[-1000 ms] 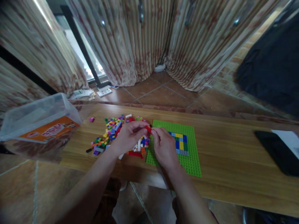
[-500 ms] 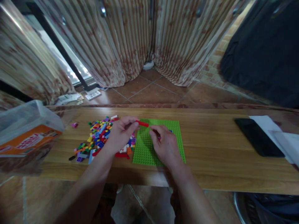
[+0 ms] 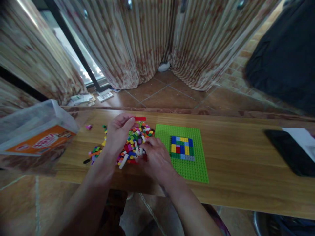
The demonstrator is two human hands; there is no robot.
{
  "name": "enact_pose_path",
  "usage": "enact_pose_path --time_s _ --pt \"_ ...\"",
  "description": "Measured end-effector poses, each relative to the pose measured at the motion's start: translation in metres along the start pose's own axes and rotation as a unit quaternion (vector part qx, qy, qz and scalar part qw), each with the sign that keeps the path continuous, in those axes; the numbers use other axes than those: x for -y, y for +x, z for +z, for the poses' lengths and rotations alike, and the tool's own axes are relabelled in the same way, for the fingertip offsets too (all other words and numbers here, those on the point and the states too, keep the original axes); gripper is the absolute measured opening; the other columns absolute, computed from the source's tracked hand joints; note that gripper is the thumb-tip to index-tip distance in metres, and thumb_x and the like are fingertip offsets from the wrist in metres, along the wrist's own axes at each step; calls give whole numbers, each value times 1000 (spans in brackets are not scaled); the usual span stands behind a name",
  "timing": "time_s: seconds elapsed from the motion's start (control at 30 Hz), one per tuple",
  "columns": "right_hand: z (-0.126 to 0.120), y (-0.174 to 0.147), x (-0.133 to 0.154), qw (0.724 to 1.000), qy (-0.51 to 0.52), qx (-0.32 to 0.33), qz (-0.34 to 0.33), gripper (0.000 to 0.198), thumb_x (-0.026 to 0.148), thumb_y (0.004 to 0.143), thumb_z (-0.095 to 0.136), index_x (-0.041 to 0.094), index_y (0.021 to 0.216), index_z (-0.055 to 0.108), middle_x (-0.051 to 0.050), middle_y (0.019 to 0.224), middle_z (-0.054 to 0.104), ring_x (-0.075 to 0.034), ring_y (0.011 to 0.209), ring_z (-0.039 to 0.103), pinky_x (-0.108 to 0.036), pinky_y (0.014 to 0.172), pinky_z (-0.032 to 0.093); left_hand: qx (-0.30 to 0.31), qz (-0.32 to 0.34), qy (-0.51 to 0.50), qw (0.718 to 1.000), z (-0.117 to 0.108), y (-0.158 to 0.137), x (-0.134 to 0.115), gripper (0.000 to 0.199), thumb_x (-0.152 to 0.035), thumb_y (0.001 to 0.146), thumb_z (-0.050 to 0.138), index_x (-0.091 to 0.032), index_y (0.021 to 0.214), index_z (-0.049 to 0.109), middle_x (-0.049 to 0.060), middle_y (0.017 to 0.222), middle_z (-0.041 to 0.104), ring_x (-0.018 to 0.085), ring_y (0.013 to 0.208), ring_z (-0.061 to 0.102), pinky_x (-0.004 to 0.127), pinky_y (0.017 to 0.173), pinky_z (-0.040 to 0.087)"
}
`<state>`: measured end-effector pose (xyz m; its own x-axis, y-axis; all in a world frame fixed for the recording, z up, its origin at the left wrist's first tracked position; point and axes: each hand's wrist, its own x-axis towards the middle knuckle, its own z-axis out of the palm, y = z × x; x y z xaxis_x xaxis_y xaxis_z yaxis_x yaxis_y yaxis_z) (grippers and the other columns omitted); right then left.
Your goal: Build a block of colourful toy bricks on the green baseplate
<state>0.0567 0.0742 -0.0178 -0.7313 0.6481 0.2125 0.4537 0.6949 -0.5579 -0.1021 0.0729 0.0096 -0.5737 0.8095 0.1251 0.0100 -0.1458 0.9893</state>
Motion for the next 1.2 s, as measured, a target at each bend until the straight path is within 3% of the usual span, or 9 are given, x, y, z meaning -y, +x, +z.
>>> enact_pose_path --time_s 0.2,0.53,0.83,1.03,1.2 --pt "3 0 -1 1000 -26 9 -1 40 26 74 75 19 113 67 -11 112 61 -27 103 54 -42 90 48 13 0 3 1000 -7 1 3 9 -23 76 67 -15 80 65 -1 71 65 9 64 61 22 66 53" --pt "7 -2 0 1000 -7 11 -19 20 20 85 62 19 105 67 -10 101 66 -25 97 58 -40 86 49 37 5 55 998 -4 1 1 6 -19 79 60 -15 76 64 -2 66 64 10 61 59 21 60 48" --pt "2 -4 0 999 10 -33 -27 27 6 85 50 16 103 67 -10 95 69 -23 92 61 -38 83 50 62 17 78 995 3 0 6 8 -22 79 61 -15 78 65 -1 67 64 10 63 59 21 60 47" --pt "-11 -7 -10 997 44 -53 18 26 15 94 44 19 109 64 -8 99 68 -21 90 64 -35 80 51 55 1 69 996 9 -2 4 7 -21 78 61 -15 78 65 -1 70 66 11 64 61 21 62 48" --pt "-37 -15 -39 993 5 -98 60 25 19 93 44 19 103 66 -8 96 66 -21 88 64 -35 78 51 60 -6 63 996 13 -3 3 7 -22 78 62 -16 77 63 0 71 66 12 66 62 22 65 49"
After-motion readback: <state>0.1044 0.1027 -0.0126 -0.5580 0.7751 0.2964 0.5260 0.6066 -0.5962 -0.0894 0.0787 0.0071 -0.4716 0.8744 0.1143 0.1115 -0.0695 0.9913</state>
